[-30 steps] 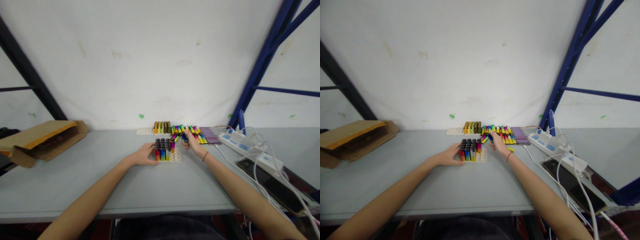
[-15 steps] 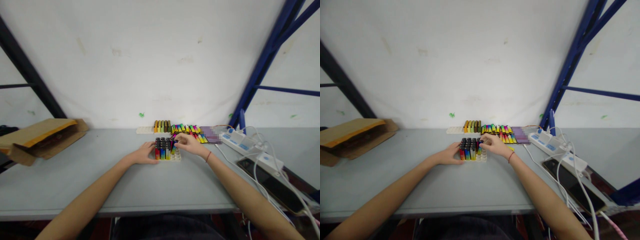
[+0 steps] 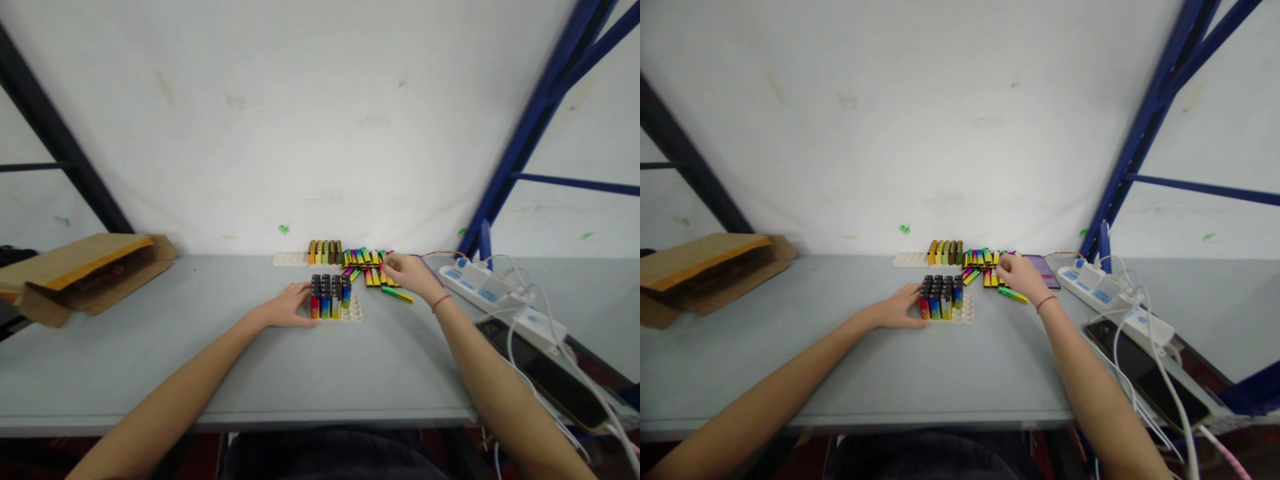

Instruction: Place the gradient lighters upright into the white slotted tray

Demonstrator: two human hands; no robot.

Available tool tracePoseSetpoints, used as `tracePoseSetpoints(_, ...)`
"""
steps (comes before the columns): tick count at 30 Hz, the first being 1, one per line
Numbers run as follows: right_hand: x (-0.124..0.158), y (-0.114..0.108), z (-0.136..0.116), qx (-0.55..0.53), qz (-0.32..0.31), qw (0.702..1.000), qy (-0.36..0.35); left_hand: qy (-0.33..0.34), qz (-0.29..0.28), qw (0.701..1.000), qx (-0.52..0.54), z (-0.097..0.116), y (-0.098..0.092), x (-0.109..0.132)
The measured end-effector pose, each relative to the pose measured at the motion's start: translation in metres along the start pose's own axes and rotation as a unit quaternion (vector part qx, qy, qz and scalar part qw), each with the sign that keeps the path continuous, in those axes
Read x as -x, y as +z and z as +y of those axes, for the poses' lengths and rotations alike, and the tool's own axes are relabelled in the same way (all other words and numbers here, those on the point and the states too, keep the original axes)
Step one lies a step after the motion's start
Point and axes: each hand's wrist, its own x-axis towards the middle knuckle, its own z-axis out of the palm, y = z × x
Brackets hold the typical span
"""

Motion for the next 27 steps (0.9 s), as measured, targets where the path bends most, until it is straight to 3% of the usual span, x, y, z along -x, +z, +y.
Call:
tracePoseSetpoints(3,0.0,-0.004,0.018,0.13,-0.089,0.984,0.078,-0.002,-0.002,1.0,0.001,0.001,0.0,0.0)
tracePoseSetpoints(6,0.003,0.004,0.022,0.177,-0.156,0.965,0.113,-0.004,-0.009,1.0,-0.003,0.002,-0.001,0.0)
tracePoseSetpoints(13,0.004,0.02,0.008,0.164,-0.218,0.961,0.041,0.004,-0.009,1.0,-0.012,0.0,-0.001,0.001)
tracePoseSetpoints(22,0.0,0.052,-0.009,0.01,-0.146,0.988,-0.047,0.002,-0.015,1.0,-0.004,0.002,-0.003,0.001)
tracePoseSetpoints(27,-0.003,0.067,-0.012,-0.095,-0.054,0.993,-0.041,0.005,-0.006,1.0,0.003,0.002,-0.003,0.001)
